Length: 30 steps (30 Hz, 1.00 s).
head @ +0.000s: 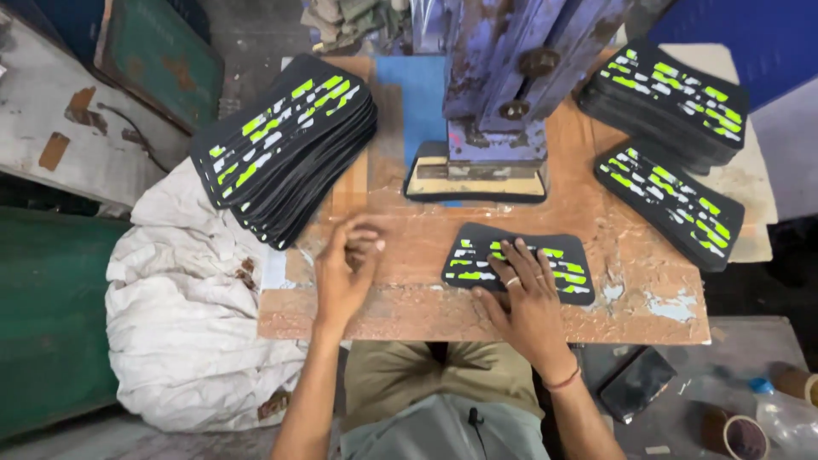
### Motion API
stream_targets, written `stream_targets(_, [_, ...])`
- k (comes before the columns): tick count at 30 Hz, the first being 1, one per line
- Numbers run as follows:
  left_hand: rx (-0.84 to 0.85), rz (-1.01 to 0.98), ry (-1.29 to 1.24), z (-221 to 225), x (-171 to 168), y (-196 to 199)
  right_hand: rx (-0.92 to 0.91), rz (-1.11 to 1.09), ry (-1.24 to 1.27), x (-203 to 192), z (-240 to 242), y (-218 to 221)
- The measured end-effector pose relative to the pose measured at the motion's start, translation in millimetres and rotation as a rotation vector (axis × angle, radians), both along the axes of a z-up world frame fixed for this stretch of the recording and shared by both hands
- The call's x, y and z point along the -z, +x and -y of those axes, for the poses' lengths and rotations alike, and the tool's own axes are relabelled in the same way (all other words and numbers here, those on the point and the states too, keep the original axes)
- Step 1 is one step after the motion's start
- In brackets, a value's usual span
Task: Stamping and stacking material components using an industrial machine on a workbench.
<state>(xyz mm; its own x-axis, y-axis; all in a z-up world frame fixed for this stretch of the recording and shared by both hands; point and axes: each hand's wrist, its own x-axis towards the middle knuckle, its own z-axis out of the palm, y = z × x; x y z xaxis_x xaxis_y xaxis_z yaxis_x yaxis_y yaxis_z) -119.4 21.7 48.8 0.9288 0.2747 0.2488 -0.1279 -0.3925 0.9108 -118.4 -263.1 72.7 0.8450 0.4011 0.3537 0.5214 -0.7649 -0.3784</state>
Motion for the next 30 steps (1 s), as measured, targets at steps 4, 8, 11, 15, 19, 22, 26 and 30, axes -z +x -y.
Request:
stream_targets(4, [-0.012,-0.041,0.022,-7,3,39,0.004,0.037,0.008,0,2,4])
stream_targets(8, [0.076,-0.144,0.176,-1,-9,82,0.003,0.000,0.007,-1,2,0])
stream_targets(11, [0.206,-0.306,0.045,5,-19,105,0.004,0.010,0.017,-1,3,4])
stream_targets(15, [0.339,-0.261,-0.156,8,19,115,-0.002,-0.016,-0.003,-2,3,0])
stream_targets(19, [0.388,-0.230,-0.179,13,14,103,-0.028,-0.015,-0.093,-5,0,-23])
stream_targets(22, [0.392,-0.197,-0.105,-23,20,49,-0.048,0.022,-0.134,-5,1,-36])
stream_targets(26, [0.379,-0.725,-0.106,-110,1,-43,0.026,0.074,-0.178,9,17,-18])
stream_targets(30, [0.354,-0.811,-0.151,-113,7,-47,0.058,0.082,-0.188,0,-16,54])
